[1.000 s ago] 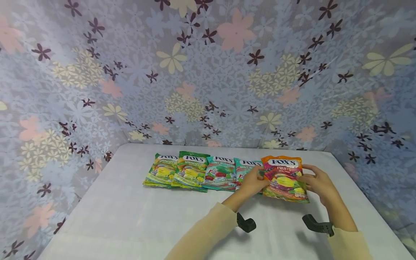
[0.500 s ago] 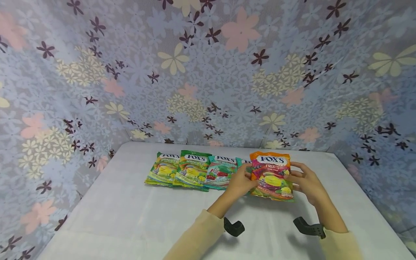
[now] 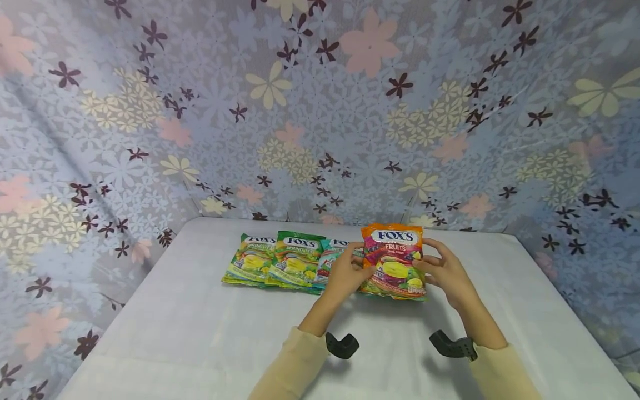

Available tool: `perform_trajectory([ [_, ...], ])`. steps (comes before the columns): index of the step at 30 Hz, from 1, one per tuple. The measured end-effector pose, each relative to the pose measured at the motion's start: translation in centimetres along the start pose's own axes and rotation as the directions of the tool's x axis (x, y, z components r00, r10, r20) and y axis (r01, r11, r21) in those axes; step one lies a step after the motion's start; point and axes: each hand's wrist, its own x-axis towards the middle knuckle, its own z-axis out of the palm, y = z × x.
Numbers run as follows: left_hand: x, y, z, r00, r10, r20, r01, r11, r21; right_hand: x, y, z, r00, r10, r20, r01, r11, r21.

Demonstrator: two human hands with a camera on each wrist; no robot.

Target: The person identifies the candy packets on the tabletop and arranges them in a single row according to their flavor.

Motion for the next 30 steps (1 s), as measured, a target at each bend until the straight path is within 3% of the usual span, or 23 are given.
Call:
perform_trajectory([
  [14,-0.1,-0.4,-3.0,0.999,0.039,-0.032,-0.041,0.996,-0.073,0.3,-1.1,2.1,0.998,-0.065,-0.012,0.066,0.993,0.101],
  [30,-0.8,-0.4,-3.9,0.999,0.044,-0.016,-0.044,0.999,-0.029,0.1,-0.8,2.5,0.997,-0.076,-0.014,0.077,0.987,0.14],
])
